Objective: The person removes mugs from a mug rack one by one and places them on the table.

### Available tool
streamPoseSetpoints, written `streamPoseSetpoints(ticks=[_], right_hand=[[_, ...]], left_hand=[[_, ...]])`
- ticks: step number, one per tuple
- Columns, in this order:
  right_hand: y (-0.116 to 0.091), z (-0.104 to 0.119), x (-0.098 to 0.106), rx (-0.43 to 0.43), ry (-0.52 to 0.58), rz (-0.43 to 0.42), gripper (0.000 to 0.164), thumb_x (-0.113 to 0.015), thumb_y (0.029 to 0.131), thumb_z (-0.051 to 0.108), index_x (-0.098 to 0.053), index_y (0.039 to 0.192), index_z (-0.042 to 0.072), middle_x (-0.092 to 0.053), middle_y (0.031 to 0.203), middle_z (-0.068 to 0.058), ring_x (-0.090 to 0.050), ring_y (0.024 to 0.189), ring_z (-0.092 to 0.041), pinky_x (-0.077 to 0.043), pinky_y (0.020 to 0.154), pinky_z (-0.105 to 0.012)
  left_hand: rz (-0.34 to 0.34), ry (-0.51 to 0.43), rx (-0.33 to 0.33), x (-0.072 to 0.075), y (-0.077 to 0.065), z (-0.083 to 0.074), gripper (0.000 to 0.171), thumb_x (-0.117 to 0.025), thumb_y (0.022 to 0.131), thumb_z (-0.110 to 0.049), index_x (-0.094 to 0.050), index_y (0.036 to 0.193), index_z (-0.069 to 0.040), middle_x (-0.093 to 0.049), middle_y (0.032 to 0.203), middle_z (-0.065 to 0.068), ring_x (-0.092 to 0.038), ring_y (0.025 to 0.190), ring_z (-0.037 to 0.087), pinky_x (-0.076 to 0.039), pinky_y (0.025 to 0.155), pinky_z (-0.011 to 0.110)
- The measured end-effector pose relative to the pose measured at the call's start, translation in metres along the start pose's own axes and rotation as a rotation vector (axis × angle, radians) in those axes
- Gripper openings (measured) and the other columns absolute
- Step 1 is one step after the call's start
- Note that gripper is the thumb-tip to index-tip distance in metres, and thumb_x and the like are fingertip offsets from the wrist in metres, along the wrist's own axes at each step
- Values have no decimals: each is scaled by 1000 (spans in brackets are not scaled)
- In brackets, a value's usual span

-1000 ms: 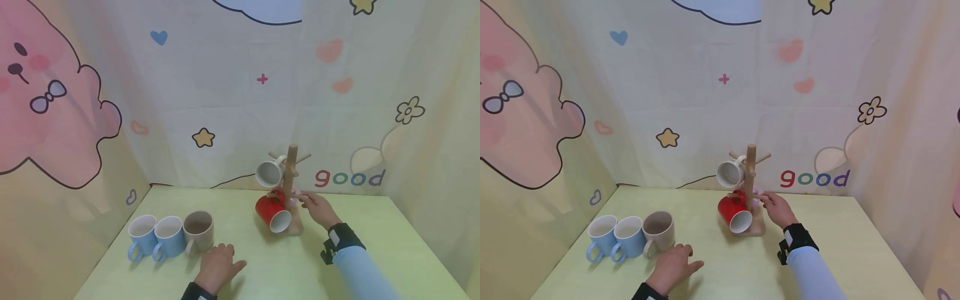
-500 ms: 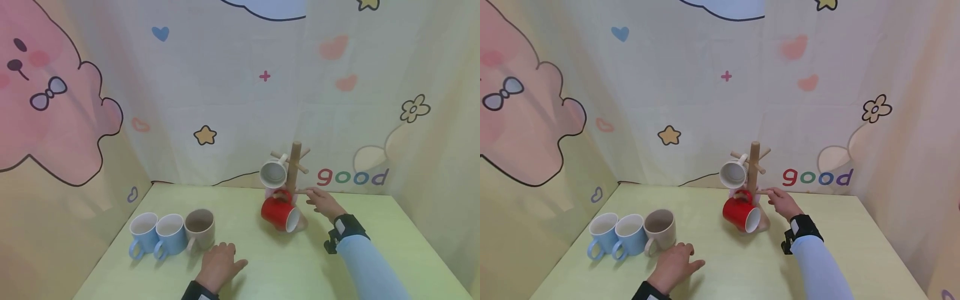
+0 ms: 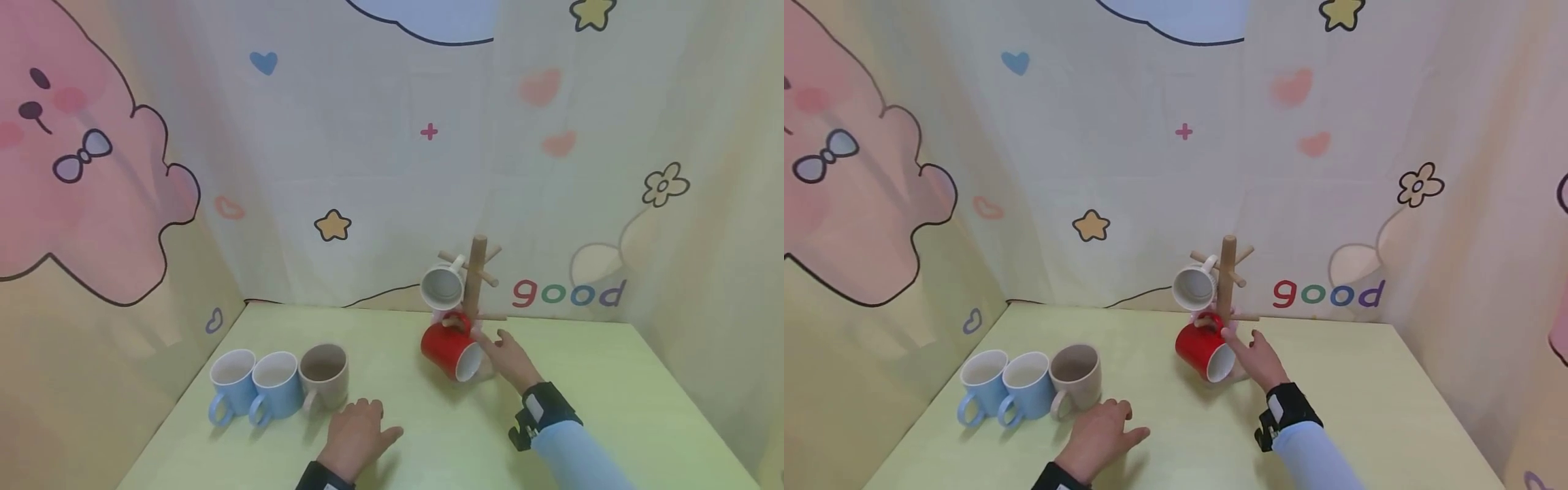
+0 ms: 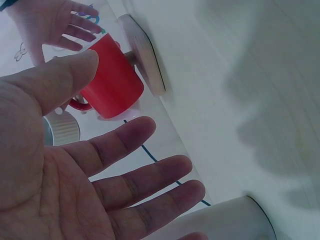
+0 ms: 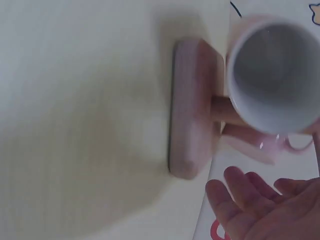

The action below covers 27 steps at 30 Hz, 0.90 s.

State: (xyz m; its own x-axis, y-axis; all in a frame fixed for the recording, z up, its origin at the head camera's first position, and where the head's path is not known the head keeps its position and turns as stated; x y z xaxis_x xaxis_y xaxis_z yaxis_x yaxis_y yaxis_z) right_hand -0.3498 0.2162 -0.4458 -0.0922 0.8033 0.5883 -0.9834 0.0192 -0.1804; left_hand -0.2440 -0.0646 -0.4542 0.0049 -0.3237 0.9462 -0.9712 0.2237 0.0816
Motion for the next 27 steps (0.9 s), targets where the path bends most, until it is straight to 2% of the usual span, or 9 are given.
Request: streamPoseSetpoints(ticks=[3,7,12,17,22,27], right_hand=[[-5,-1,-15,-11,31,6,118,-52,84,77,-6,153,-6,-24,153,-35,-29,137,-54,-34,103,-66],[-5,-1,-31,-24,44,-44,122,-66,80,70,-4,154,-4,-21,155,-32,-26,137,-55,-33,102,-68],[-3,0,-42,9,23,-101,114,-76,80,55,-11,152,-4,-28,152,-31,-32,133,-53,-34,102,-67],[-8,-2,-46,21,54,-93,103,-77,82,50,-20,149,-3,-37,147,-27,-40,128,-49,-37,102,-64],[-15,-2,-45,6,80,-97,104,-76,82,54,-20,149,-3,-36,148,-29,-40,128,-49,-36,102,-65],[-17,-3,-46,3,133,-119,100,-76,83,49,-22,148,-3,-38,147,-27,-40,128,-49,-37,102,-64]], left_hand=[[7,-7,5,0,0,0,42,-71,85,-46,-62,88,-5,-55,79,10,-56,74,33,-45,66,49],[45,-29,26,-1,2,0,42,-72,85,-45,-62,90,-5,-55,80,10,-56,75,33,-46,68,50],[49,-24,24,0,2,-2,42,-72,85,-46,-63,91,-5,-55,80,10,-57,75,32,-46,67,50],[39,-15,15,0,0,-3,42,-72,85,-46,-63,90,-5,-56,79,10,-57,74,32,-46,66,49],[91,-30,46,-2,3,-3,42,-72,85,-45,-64,93,-4,-56,80,11,-57,75,32,-47,68,50],[117,-32,59,-5,4,-3,42,-72,86,-45,-64,94,-4,-56,80,10,-56,75,31,-47,70,50]])
Point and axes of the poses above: each hand's wrist, its own y-axis towards the middle knuckle, its own x-axis out of the back of the hand, z = x × y, the point moved 5 cm from there along y, towards the middle knuckle
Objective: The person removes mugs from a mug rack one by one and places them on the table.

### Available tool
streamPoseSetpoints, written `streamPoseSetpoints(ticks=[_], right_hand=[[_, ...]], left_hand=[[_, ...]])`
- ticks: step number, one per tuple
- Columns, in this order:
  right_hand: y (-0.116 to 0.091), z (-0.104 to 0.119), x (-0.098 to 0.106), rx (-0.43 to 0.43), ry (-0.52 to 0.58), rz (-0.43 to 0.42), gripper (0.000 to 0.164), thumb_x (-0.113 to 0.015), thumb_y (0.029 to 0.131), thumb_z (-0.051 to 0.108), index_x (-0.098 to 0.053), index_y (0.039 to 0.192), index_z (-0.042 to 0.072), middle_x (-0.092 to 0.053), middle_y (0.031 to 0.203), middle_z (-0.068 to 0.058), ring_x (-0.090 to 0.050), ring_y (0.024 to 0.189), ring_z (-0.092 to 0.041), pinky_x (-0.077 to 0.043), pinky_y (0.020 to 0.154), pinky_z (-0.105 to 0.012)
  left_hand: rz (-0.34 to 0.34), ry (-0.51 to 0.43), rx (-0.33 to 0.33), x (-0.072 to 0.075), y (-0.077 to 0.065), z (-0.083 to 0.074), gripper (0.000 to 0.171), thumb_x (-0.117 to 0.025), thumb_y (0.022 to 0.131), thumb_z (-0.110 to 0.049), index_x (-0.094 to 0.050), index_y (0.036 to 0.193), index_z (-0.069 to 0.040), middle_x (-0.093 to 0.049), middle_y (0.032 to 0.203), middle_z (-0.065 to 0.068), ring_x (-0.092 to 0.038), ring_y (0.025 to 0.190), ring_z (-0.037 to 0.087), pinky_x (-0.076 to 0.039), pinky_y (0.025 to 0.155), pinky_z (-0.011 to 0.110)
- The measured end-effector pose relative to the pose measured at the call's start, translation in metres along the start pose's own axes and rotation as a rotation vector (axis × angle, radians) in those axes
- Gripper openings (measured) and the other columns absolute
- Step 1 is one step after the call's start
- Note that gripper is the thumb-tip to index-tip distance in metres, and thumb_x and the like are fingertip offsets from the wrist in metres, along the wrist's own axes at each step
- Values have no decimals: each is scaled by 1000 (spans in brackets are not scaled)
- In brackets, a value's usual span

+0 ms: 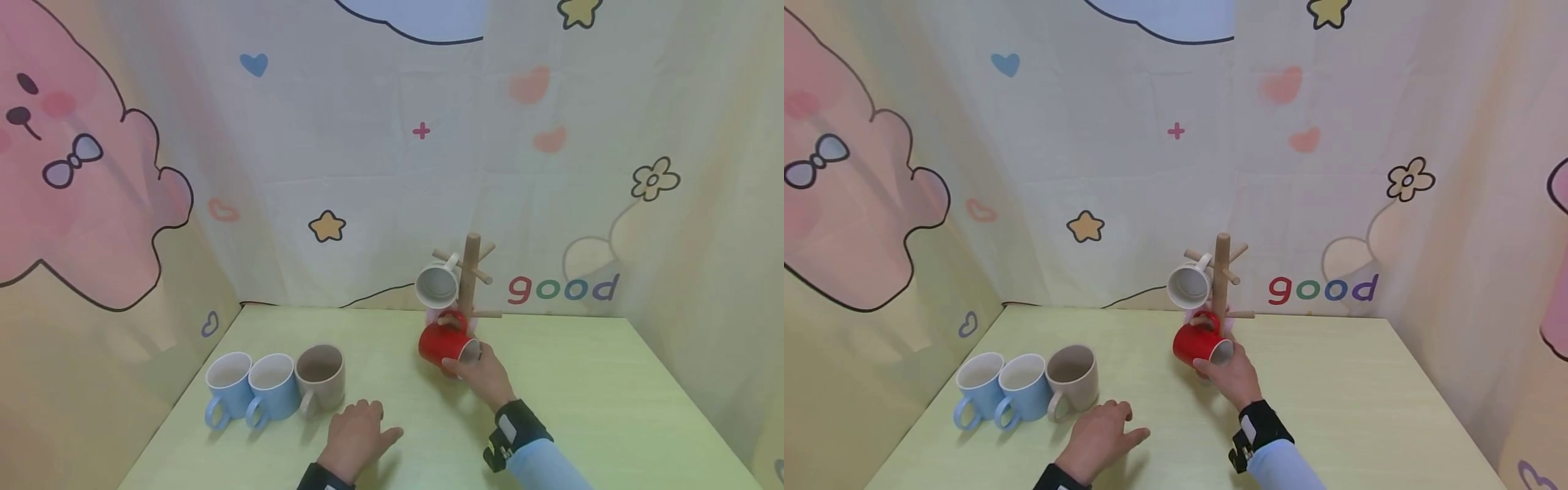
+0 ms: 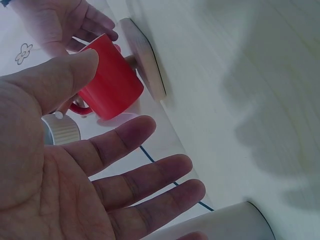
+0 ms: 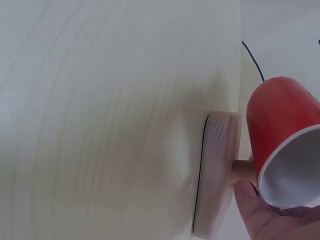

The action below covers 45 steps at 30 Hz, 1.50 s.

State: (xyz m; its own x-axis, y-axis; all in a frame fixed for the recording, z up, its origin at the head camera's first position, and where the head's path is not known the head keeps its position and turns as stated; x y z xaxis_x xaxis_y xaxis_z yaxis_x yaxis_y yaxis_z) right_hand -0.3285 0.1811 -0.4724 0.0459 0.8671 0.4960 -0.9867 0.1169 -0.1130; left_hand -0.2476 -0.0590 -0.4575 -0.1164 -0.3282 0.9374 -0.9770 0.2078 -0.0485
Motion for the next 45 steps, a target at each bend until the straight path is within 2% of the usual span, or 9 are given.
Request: streamPoseSetpoints(ticks=[10,22,29,36,45], right_hand=[[-7,3,7,-8,52,-60,91,-76,84,42,-27,145,-4,-42,142,-27,-43,124,-48,-41,100,-61],[-21,16,2,35,64,-61,93,-77,83,45,-27,147,-2,-44,142,-26,-46,124,-46,-43,98,-59],[-16,8,4,7,51,-69,91,-76,84,44,-27,146,-3,-43,141,-26,-45,123,-47,-43,98,-59],[-10,7,10,30,61,-38,91,-76,84,42,-26,144,-6,-42,141,-29,-44,123,-48,-40,100,-62],[-11,4,7,36,62,-18,94,-74,85,48,-26,147,-4,-41,144,-27,-43,126,-48,-38,101,-63]], left_hand=[[-37,8,-21,-1,-1,-1,42,-72,85,-45,-63,91,-5,-54,78,10,-56,73,32,-46,67,49],[-43,10,-23,0,-1,-2,41,-72,85,-45,-62,89,-6,-53,76,9,-54,70,30,-46,65,47],[-65,20,-43,1,-3,-4,41,-72,84,-45,-62,88,-6,-54,78,9,-55,71,31,-45,64,47],[-59,22,-44,1,-3,-5,41,-72,85,-46,-63,90,-6,-55,79,9,-56,73,32,-46,64,47],[-31,12,-32,0,-4,-3,42,-72,86,-46,-63,92,-5,-55,80,10,-56,74,32,-46,67,49]])
Point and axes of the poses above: each hand's wrist, its own y-axis towards the middle knuckle, its own x-axis out of the back of the hand, z = x × y, the point moved 5 cm from there along y, towards the middle knuckle
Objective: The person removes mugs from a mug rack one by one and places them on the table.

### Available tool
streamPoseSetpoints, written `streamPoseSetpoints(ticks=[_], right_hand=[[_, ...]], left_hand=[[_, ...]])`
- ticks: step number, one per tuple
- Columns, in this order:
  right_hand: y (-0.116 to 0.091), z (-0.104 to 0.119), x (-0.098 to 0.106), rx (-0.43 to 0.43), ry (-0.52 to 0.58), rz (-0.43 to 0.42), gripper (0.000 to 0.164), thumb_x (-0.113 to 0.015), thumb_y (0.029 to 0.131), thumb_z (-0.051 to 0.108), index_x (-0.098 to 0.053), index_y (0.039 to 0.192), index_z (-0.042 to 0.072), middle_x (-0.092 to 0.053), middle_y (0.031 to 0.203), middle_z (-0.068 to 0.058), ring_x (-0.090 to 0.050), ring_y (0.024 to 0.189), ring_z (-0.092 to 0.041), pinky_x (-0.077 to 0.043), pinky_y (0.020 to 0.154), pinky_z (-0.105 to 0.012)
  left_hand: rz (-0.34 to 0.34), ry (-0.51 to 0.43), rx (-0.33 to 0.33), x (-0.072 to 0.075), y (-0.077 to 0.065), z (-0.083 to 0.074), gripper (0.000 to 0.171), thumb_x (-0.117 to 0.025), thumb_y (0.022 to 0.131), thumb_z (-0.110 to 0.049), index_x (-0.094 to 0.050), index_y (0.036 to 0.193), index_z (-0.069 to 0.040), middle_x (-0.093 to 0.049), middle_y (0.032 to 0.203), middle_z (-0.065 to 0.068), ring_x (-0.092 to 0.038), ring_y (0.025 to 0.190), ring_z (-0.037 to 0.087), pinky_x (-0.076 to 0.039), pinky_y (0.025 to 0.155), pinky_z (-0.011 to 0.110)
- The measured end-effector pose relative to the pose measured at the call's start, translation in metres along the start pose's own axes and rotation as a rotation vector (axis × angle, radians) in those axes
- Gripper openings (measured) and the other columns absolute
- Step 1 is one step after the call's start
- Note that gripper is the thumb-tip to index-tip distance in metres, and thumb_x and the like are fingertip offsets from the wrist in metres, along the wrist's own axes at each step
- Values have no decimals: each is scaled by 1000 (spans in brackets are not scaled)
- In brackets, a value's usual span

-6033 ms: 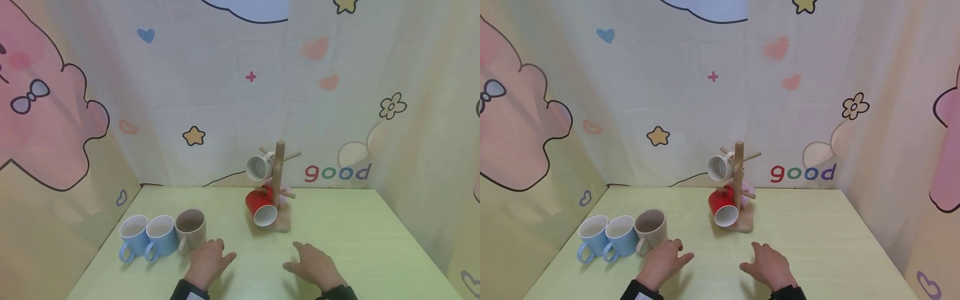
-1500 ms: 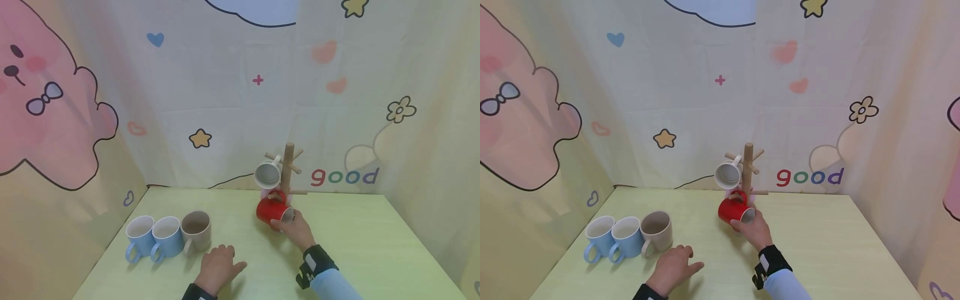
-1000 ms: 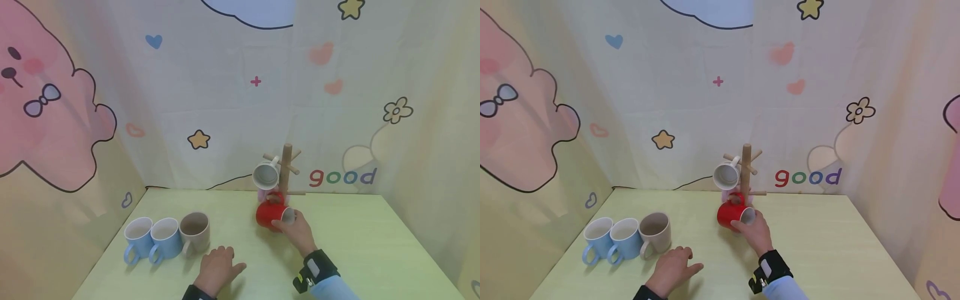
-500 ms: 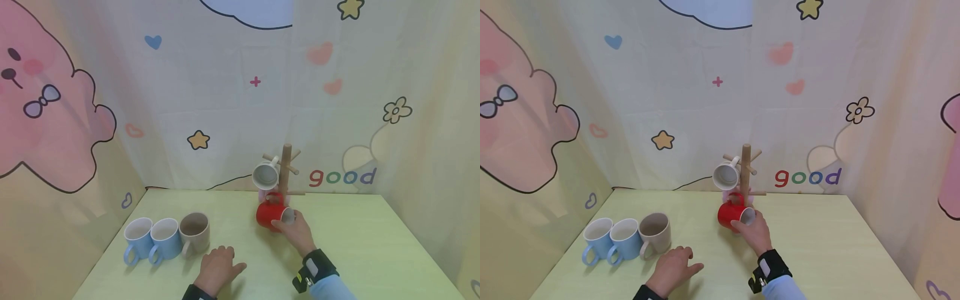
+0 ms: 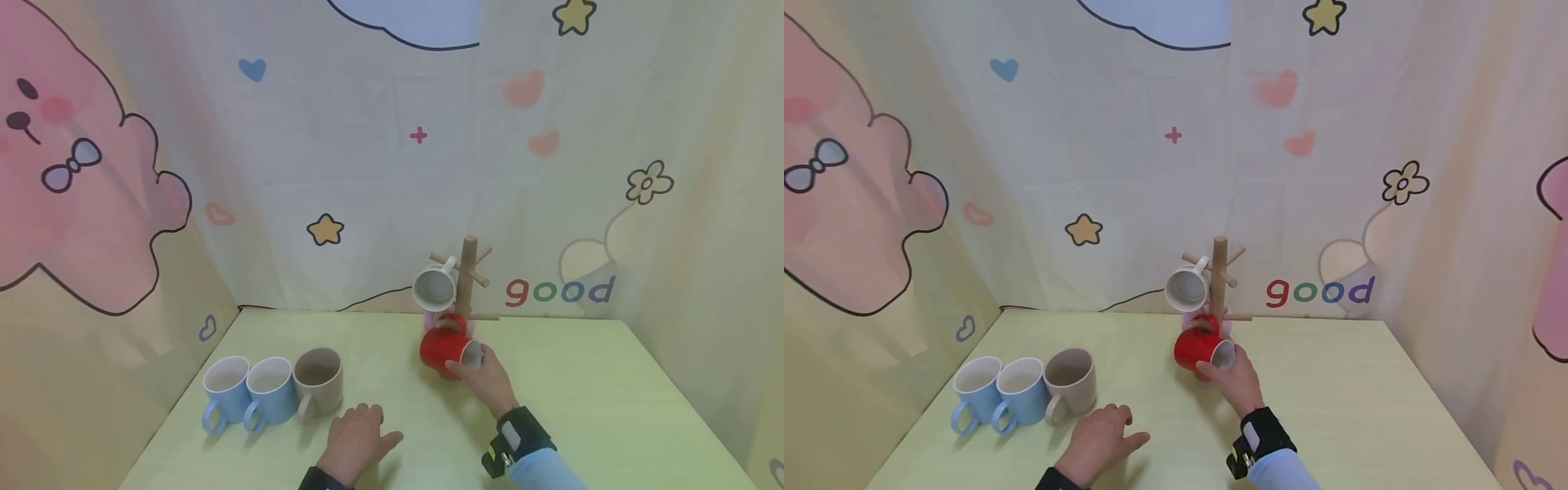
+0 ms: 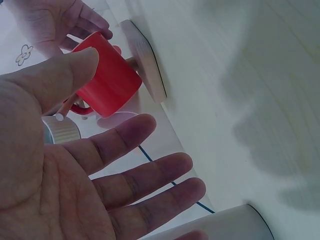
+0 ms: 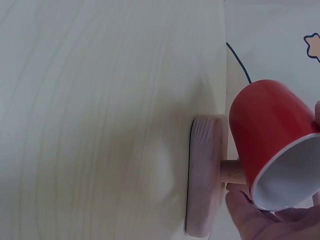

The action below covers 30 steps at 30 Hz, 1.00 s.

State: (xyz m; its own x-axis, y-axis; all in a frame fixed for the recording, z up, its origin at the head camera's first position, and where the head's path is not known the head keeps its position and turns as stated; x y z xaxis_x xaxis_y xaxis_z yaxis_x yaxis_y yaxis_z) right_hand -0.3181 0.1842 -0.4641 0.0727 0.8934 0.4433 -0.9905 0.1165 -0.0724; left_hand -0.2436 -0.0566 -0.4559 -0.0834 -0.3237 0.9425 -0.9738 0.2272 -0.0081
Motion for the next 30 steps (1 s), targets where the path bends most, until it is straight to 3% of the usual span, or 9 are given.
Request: streamPoseSetpoints(ticks=[4,8,11,15,17,20,23,30], right_hand=[[4,-1,2,-17,-41,7,101,-68,87,56,-19,150,-5,-36,148,-31,-39,130,-50,-38,102,-63],[16,4,17,-20,-78,-20,103,-55,92,64,-10,153,-6,-33,150,-33,-38,134,-50,-36,104,-61],[30,10,34,18,-38,-69,85,-47,99,57,-17,154,-2,-35,150,-30,-38,135,-47,-35,106,-59],[49,10,52,74,156,-77,57,-40,107,41,-38,146,0,-43,147,-26,-44,135,-41,-39,107,-51],[57,7,54,84,269,-43,50,-37,108,36,-45,141,-1,-47,145,-25,-47,133,-38,-41,105,-45],[64,4,55,111,334,9,49,-34,109,35,-47,138,-3,-50,142,-25,-49,132,-36,-42,103,-40],[70,3,55,148,325,66,49,-33,109,36,-48,135,-2,-51,141,-25,-49,132,-36,-41,103,-38],[94,3,59,203,231,239,45,-33,109,33,-58,130,1,-54,139,-22,-48,131,-41,-41,103,-44]], left_hand=[[-14,3,-3,-1,0,3,42,-72,85,-46,-63,91,-6,-55,79,9,-56,74,32,-46,66,48],[-18,3,1,-1,1,5,42,-72,85,-46,-63,91,-6,-55,80,9,-56,74,31,-45,67,48],[1,0,15,-1,2,6,43,-71,85,-47,-63,92,-5,-55,81,10,-56,75,32,-46,68,49],[4,5,14,0,2,5,43,-71,86,-47,-64,94,-5,-56,82,10,-56,76,32,-46,69,49],[-15,14,0,0,1,6,43,-71,86,-47,-64,93,-6,-56,82,10,-57,76,32,-46,69,49],[-52,28,-21,1,0,7,42,-70,85,-47,-63,92,-6,-56,81,9,-57,75,32,-46,68,48],[-67,32,-21,1,1,10,42,-70,85,-48,-64,92,-7,-56,81,9,-57,75,32,-46,68,47],[-15,31,12,0,4,13,43,-70,86,-49,-64,95,-7,-55,82,7,-56,76,30,-45,70,48]])
Point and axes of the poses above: each hand's wrist, its own y-axis towards the middle knuckle, its own x-axis out of the back of the hand, z = x × y, the point moved 5 cm from there along y, towards the middle knuckle
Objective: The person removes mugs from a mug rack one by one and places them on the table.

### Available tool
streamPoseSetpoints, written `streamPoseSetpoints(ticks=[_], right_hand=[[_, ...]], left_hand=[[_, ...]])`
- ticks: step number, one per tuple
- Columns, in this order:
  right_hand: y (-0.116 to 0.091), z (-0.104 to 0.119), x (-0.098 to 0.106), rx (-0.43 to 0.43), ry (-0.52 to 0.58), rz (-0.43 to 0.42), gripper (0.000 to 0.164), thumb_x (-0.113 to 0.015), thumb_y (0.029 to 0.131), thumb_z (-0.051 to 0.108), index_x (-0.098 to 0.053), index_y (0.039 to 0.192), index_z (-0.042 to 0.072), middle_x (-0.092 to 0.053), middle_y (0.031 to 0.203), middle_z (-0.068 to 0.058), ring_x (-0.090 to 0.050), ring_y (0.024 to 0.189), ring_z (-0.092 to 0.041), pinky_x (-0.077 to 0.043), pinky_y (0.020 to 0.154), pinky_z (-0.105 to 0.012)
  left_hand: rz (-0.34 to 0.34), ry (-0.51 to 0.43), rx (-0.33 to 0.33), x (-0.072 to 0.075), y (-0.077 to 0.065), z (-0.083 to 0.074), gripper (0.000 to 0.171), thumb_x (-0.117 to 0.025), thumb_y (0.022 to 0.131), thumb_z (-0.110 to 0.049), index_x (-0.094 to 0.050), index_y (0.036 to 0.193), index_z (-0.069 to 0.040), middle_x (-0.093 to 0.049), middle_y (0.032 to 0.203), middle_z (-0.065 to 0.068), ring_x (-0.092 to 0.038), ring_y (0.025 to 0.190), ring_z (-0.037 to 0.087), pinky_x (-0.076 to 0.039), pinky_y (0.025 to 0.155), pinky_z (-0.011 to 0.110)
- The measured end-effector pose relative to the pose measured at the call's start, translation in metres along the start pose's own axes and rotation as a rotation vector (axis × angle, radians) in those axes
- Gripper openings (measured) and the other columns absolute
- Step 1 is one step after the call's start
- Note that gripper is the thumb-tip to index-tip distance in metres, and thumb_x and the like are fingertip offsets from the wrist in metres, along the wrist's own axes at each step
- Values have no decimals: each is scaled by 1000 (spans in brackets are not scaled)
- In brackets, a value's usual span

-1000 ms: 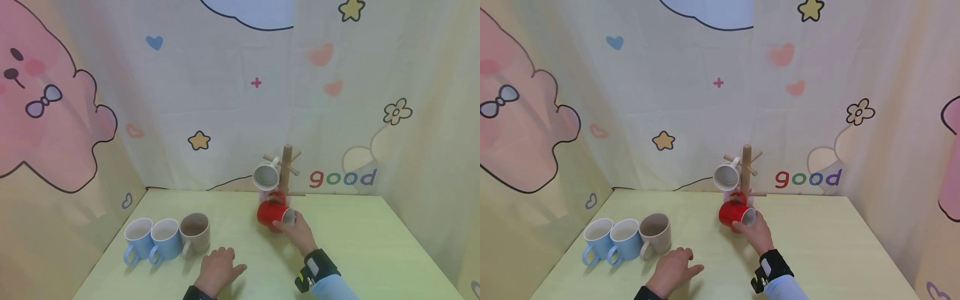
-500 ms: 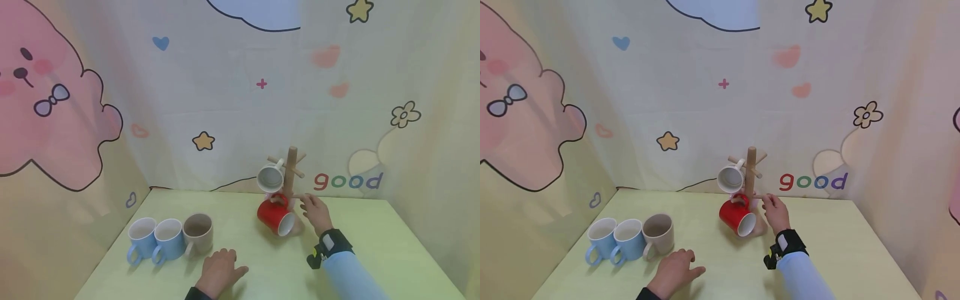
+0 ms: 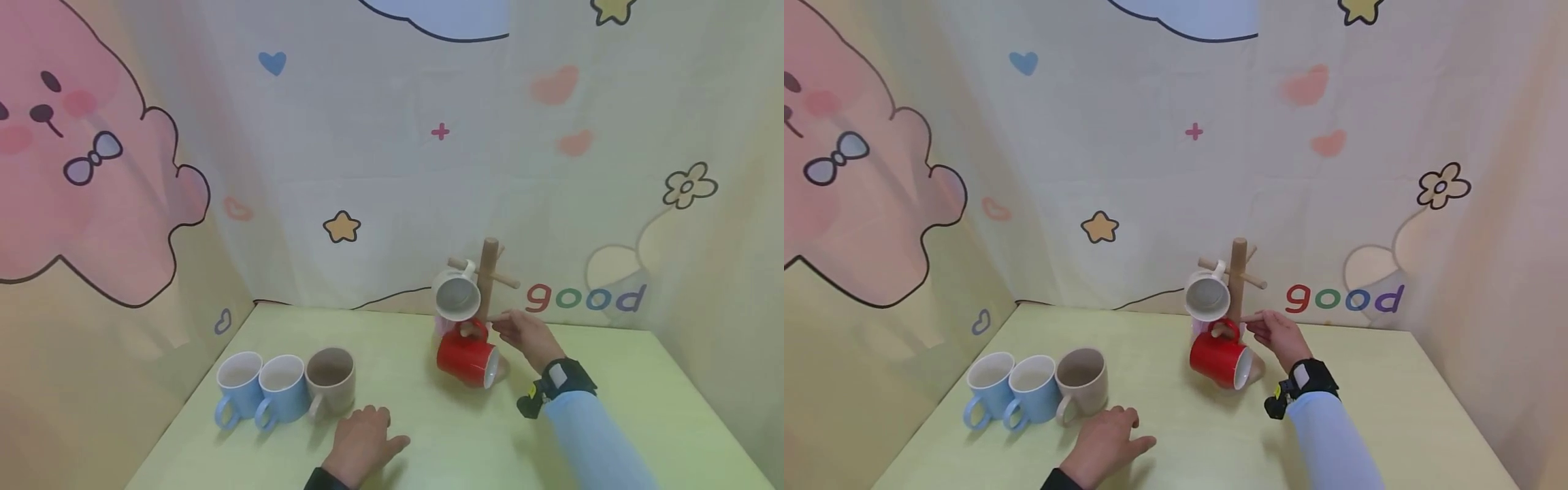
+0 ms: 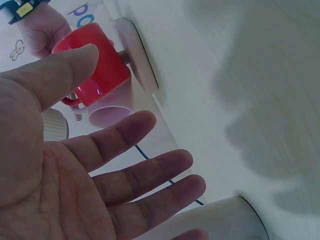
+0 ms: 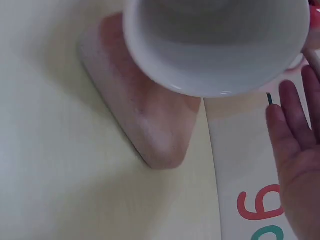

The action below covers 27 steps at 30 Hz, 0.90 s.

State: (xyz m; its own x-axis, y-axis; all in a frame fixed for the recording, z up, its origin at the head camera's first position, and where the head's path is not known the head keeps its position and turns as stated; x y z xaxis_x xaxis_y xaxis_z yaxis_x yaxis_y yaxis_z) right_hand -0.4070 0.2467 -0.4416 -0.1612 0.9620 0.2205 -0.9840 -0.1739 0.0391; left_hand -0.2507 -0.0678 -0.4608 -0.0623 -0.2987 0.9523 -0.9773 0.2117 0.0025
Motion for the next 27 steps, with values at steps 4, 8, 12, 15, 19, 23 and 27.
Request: streamPoseSetpoints(ticks=[4,8,12,15,19,23,27], right_hand=[[7,2,6,-65,-5,70,44,-38,108,36,-58,131,5,-52,143,-18,-47,132,-41,-39,105,-50],[4,9,9,-158,-29,81,48,-41,107,40,-52,139,6,-47,148,-18,-44,134,-42,-36,106,-56],[-5,22,6,-203,-141,-36,58,-35,107,41,-38,148,-1,-46,146,-26,-45,132,-45,-35,106,-59],[-13,33,-2,-203,-266,-186,64,-32,107,43,-30,150,-4,-42,146,-30,-42,133,-46,-35,106,-59],[-31,44,-17,-164,-353,-352,69,-34,106,46,-23,153,-3,-37,150,-30,-37,137,-45,-34,107,-58],[-49,59,-37,-75,-361,-448,75,-47,101,48,-23,154,1,-35,152,-25,-37,137,-44,-34,106,-60],[-61,73,-55,-42,-401,-483,95,-62,90,58,-18,157,6,-32,155,-21,-35,137,-44,-33,105,-63]], left_hand=[[-10,8,-1,0,0,0,43,-70,85,-49,-64,94,-7,-55,81,7,-56,76,29,-45,70,47],[-17,15,-8,1,-1,0,43,-70,85,-49,-64,94,-8,-54,81,6,-56,76,29,-46,68,45],[-23,18,-13,2,-1,-1,43,-70,85,-50,-64,94,-8,-54,81,6,-56,76,28,-46,68,44],[-25,17,-18,3,-2,-1,43,-70,85,-50,-64,93,-8,-54,80,6,-56,75,28,-46,68,44],[-14,6,-22,1,-2,-3,43,-71,85,-49,-63,92,-8,-54,80,7,-56,76,29,-46,69,46],[-14,-3,-33,0,-2,-7,42,-71,85,-48,-63,91,-7,-54,80,7,-56,77,30,-45,69,48],[-15,-6,-46,1,-2,-10,42,-72,85,-47,-63,91,-6,-54,80,8,-56,77,31,-45,69,49]])
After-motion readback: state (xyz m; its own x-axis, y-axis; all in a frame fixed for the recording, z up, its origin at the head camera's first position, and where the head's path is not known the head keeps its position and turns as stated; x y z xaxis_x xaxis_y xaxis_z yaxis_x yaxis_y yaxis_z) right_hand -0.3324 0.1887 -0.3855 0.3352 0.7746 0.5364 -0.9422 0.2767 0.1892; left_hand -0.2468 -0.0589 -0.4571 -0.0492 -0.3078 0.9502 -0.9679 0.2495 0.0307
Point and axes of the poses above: each hand's wrist, its own y-axis towards the middle knuckle, its own x-axis out of the back of the hand, z = x × y, the point moved 5 cm from there along y, towards the middle knuckle
